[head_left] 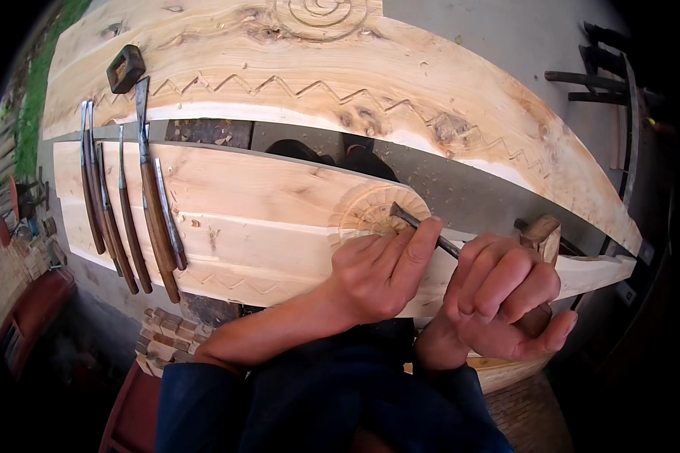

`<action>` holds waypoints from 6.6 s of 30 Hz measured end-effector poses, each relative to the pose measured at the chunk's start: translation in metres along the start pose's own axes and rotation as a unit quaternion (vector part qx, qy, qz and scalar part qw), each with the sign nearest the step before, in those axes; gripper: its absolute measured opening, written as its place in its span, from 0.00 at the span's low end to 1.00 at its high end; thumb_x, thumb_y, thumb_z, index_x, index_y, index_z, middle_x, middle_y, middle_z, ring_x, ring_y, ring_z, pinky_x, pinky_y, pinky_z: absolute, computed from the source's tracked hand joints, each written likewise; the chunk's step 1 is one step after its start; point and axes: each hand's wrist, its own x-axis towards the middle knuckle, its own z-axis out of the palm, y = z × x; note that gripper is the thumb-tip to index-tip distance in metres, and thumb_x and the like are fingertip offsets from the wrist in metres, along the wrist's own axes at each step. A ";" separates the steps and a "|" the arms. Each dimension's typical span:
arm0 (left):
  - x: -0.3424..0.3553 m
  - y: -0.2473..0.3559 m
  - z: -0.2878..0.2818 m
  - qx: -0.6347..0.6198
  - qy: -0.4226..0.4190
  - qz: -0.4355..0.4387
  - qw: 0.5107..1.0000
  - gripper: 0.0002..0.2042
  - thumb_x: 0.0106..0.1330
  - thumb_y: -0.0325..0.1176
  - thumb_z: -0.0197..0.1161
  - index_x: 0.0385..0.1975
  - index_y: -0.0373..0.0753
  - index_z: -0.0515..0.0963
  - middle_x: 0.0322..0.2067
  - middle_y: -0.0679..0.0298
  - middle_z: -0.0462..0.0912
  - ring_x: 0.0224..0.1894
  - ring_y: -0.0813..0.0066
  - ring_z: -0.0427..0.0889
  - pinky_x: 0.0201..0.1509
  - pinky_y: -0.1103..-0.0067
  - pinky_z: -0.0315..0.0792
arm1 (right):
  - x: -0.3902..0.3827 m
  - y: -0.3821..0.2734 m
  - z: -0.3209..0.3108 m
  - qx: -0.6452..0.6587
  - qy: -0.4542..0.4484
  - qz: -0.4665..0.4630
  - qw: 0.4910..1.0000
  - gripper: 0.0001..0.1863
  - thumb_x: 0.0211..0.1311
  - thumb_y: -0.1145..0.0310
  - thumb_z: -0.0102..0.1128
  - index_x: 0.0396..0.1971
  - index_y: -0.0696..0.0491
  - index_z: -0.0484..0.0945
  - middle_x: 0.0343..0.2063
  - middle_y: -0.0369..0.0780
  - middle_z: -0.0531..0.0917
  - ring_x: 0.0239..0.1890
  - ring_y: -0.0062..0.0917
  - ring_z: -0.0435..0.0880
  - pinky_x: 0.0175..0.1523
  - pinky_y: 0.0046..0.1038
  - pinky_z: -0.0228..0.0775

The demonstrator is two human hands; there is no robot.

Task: The person uses a gouge and a wooden mallet to carve a decorative circular pattern and a zigzag border into a wooden board, striking the tool with the mallet to remove shavings.

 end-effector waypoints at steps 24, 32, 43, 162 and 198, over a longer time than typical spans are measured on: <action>0.005 0.003 -0.001 0.017 -0.010 0.033 0.999 0.20 0.62 0.19 0.72 0.55 0.24 0.85 0.32 0.55 0.90 0.23 0.74 0.85 0.25 0.80 0.73 | -0.008 -0.005 -0.010 -0.001 0.013 -0.030 0.999 0.35 0.82 0.34 0.44 0.19 0.47 0.62 0.14 0.35 0.75 0.07 0.19 0.68 0.13 0.20 0.58; 0.008 0.004 -0.001 0.021 -0.015 0.026 0.999 0.19 0.63 0.19 0.73 0.55 0.24 0.85 0.33 0.55 0.91 0.24 0.73 0.86 0.26 0.80 0.74 | -0.008 -0.004 -0.010 0.004 0.024 -0.030 0.999 0.35 0.82 0.34 0.45 0.20 0.46 0.62 0.14 0.35 0.76 0.08 0.19 0.69 0.14 0.20 0.58; 0.006 0.003 0.001 0.037 -0.019 0.031 0.999 0.18 0.69 0.27 0.69 0.56 0.25 0.85 0.33 0.57 0.89 0.28 0.75 0.86 0.27 0.82 0.75 | -0.008 -0.003 -0.011 0.006 0.026 -0.022 0.999 0.34 0.81 0.35 0.47 0.20 0.47 0.63 0.14 0.35 0.76 0.08 0.20 0.69 0.14 0.22 0.54; 0.006 0.006 0.000 -0.007 -0.027 0.049 0.998 0.17 0.63 0.22 0.68 0.51 0.25 0.83 0.28 0.58 0.87 0.23 0.73 0.84 0.24 0.79 0.73 | -0.015 -0.004 -0.005 -0.037 -0.096 -0.040 0.994 0.32 0.82 0.46 0.55 0.18 0.52 0.67 0.14 0.41 0.79 0.09 0.25 0.71 0.15 0.26 0.54; 0.003 0.007 -0.006 -0.024 -0.060 0.097 0.993 0.17 0.66 0.25 0.67 0.52 0.24 0.84 0.31 0.54 0.88 0.30 0.66 0.90 0.32 0.76 0.81 | -0.045 -0.011 -0.003 -0.143 -0.083 -0.097 0.982 0.31 0.82 0.43 0.55 0.22 0.53 0.70 0.18 0.38 0.81 0.13 0.25 0.77 0.16 0.25 0.65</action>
